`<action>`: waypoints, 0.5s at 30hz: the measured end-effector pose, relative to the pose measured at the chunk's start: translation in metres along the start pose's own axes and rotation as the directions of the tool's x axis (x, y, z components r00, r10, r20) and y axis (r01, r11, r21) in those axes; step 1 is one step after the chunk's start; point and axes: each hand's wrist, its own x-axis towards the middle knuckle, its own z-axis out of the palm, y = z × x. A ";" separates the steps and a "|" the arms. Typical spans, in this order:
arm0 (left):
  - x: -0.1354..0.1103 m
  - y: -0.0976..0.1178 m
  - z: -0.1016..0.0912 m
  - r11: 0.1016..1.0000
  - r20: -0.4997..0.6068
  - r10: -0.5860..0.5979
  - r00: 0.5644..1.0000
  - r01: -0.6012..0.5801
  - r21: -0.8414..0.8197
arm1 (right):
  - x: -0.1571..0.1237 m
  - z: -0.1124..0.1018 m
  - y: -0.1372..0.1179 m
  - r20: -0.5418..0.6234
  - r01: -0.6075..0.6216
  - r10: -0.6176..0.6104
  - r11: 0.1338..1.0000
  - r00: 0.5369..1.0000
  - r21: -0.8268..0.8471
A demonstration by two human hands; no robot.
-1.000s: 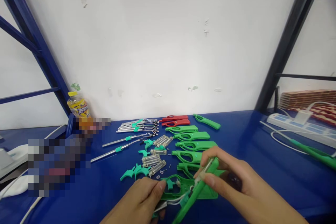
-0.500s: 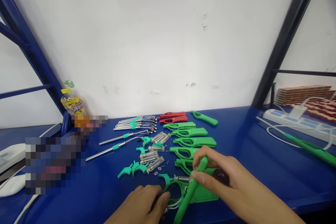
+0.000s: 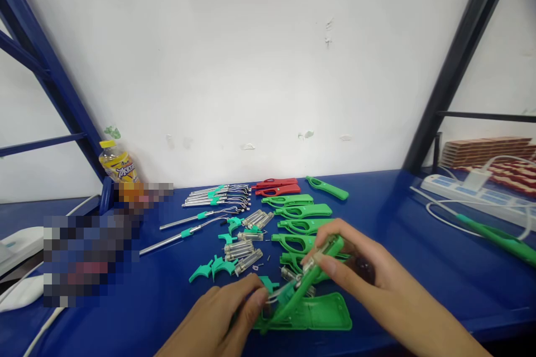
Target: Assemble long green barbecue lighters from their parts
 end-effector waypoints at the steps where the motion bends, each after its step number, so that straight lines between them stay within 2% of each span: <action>1: 0.001 0.001 -0.001 1.000 0.007 0.005 1.000 -0.005 0.001 | 0.001 0.000 0.000 -0.017 0.008 -0.008 1.000 1.000 0.027; 3: 0.002 0.004 -0.004 1.000 0.030 0.005 1.000 -0.005 0.008 | 0.004 -0.001 0.002 -0.039 0.030 -0.027 0.997 0.999 0.077; 5: 0.003 0.007 -0.005 1.000 0.006 0.022 1.000 -0.022 0.020 | 0.008 0.000 0.004 -0.066 0.051 -0.044 0.992 0.997 0.118; 10: 0.007 0.015 -0.001 0.990 -0.216 0.140 0.966 -0.137 0.026 | 0.023 0.006 0.016 -0.105 0.057 -0.028 0.955 0.994 0.290; 15: 0.005 0.014 0.001 0.989 -0.335 0.149 0.930 -0.139 0.055 | 0.028 0.009 0.020 -0.064 0.009 0.018 0.916 0.998 0.402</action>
